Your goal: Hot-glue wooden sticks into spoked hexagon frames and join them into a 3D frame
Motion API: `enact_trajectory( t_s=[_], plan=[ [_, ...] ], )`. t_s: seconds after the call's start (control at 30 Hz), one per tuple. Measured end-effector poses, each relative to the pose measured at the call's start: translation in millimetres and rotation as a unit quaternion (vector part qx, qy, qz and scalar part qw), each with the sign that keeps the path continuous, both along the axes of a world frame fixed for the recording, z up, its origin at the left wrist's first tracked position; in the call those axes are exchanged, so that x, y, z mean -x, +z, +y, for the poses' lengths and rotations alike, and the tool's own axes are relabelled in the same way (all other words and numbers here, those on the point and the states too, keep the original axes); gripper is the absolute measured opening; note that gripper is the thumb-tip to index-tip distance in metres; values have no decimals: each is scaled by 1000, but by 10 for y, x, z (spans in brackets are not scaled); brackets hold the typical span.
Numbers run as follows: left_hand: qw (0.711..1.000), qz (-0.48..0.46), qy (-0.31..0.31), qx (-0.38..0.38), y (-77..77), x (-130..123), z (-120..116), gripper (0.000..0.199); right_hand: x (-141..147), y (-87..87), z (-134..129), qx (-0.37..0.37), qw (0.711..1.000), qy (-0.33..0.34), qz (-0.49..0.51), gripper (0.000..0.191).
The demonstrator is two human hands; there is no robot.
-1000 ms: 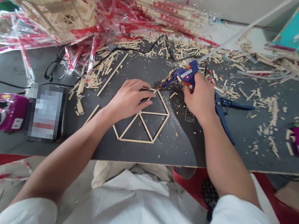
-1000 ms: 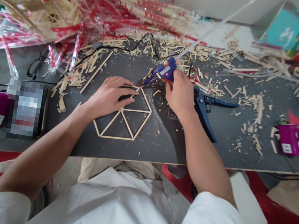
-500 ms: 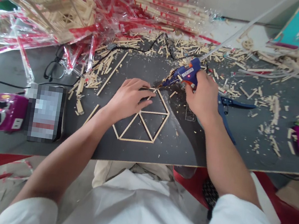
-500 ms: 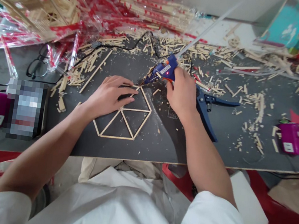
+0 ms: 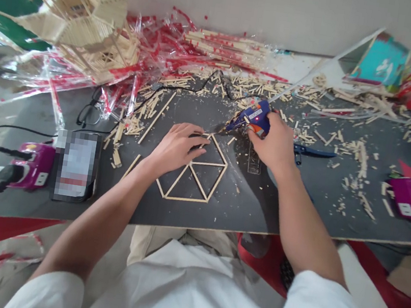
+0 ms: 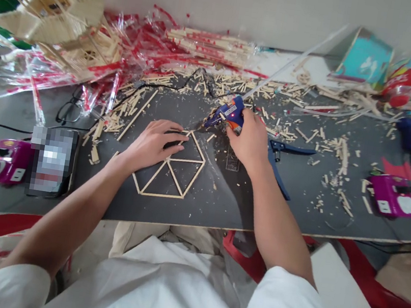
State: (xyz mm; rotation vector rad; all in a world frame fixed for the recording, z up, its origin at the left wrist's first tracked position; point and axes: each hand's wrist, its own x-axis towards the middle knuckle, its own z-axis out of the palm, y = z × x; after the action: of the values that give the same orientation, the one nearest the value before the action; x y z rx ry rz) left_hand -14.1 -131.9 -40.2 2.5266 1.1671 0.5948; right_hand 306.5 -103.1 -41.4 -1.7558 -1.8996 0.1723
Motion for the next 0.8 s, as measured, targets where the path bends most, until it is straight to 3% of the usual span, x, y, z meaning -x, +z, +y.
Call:
enact_trajectory(
  t_s=[0.13,0.27,0.5,0.63,0.8],
  plan=[
    [999,-34,19,-7,53,24,15,29,-96,-53,51,-10,999,-46,27,58],
    [993,-76,76,-40,184,150,78,29,-175,-100,112,-9,993,-103,51,69],
    [957,-98,268,-42,480,511,195,18,-360,-188,222,-44,984,-157,66,72],
    [961,-97,260,4,672,574,204,16,-457,-235,266,-37,984,-167,49,63],
    [970,-57,233,-20,946,570,345,14,-499,-273,289,-44,985,-164,43,50]
  ],
)
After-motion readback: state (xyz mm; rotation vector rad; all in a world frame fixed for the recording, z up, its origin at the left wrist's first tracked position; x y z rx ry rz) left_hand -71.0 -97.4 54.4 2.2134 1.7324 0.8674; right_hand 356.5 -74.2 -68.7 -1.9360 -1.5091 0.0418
